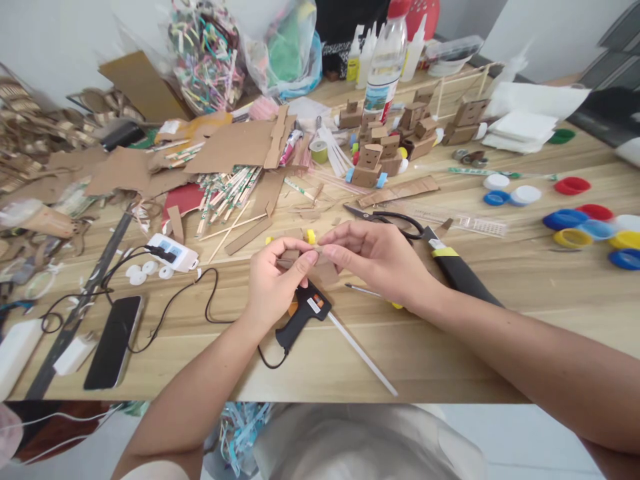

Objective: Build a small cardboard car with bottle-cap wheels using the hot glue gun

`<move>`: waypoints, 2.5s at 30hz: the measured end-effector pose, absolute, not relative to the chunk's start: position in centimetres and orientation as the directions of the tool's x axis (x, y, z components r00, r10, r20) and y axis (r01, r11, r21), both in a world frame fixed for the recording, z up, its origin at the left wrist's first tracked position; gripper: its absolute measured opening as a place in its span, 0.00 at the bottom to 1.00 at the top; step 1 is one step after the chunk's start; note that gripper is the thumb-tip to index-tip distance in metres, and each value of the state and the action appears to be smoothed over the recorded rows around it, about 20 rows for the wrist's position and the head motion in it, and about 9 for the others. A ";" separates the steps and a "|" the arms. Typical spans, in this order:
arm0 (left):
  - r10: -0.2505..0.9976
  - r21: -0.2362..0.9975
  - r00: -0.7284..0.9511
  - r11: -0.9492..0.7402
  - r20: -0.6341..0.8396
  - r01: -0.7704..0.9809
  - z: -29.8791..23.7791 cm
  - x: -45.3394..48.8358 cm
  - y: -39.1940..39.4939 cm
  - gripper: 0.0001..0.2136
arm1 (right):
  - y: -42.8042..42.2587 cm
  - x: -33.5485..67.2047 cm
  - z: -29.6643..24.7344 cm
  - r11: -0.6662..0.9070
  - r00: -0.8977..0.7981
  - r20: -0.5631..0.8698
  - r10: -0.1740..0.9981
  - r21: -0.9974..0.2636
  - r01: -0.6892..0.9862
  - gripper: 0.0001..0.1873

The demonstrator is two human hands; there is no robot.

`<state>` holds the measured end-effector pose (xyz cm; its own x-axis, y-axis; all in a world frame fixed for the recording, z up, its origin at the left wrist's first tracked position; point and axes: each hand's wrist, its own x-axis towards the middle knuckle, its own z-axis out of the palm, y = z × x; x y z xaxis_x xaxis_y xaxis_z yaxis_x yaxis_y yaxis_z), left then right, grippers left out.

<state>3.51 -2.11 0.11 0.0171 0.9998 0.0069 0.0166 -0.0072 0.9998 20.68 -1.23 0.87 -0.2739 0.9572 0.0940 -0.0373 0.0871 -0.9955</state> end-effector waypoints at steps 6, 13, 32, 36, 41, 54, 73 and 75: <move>0.994 0.992 0.020 -0.108 0.107 0.067 -0.4 3.5 -2.3 0.14 | -1.1 20.3 1.1 -0.018 -0.278 -0.002 0.960 -0.998 -0.057 0.24; 0.996 0.998 0.054 -0.065 0.065 0.011 -0.3 3.6 -2.3 0.18 | -1.6 20.0 1.2 0.004 -0.228 0.027 0.973 -0.995 -0.099 0.26; 0.997 0.998 0.051 -0.053 0.052 0.016 -0.5 3.6 -2.0 0.25 | -1.2 20.6 0.3 0.116 -0.223 0.116 0.968 -0.993 -0.014 0.28; 0.995 1.000 0.102 -0.005 0.007 -0.025 -0.4 3.7 -2.1 0.29 | -1.5 20.8 0.3 0.270 -0.177 0.250 0.952 -0.958 0.097 0.20; 0.997 0.999 0.078 -0.016 0.020 -0.051 -0.3 3.9 -2.2 0.27 | -1.9 20.7 0.3 0.363 -0.177 0.332 0.926 -0.913 0.186 0.10; 0.998 0.999 0.053 0.017 -0.016 -0.030 -0.4 3.8 -2.1 0.23 | -1.7 20.5 0.3 0.254 -0.182 0.239 0.954 -0.965 0.061 0.15; 0.992 0.969 0.038 0.126 -0.120 -0.210 0.1 3.7 -1.9 0.18 | -0.7 22.4 0.5 0.638 -0.429 0.516 0.741 -0.740 0.212 0.09; 0.988 0.955 0.055 0.153 -0.144 -0.255 0.2 3.6 -1.7 0.18 | -0.4 23.1 0.6 0.796 -0.517 0.612 0.599 -0.524 0.303 0.10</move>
<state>3.57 -1.72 0.20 0.0547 0.9880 -0.1442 -0.2546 0.1534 0.9548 23.07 -0.37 0.60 -0.5172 0.5987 0.6116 0.3026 0.7964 -0.5236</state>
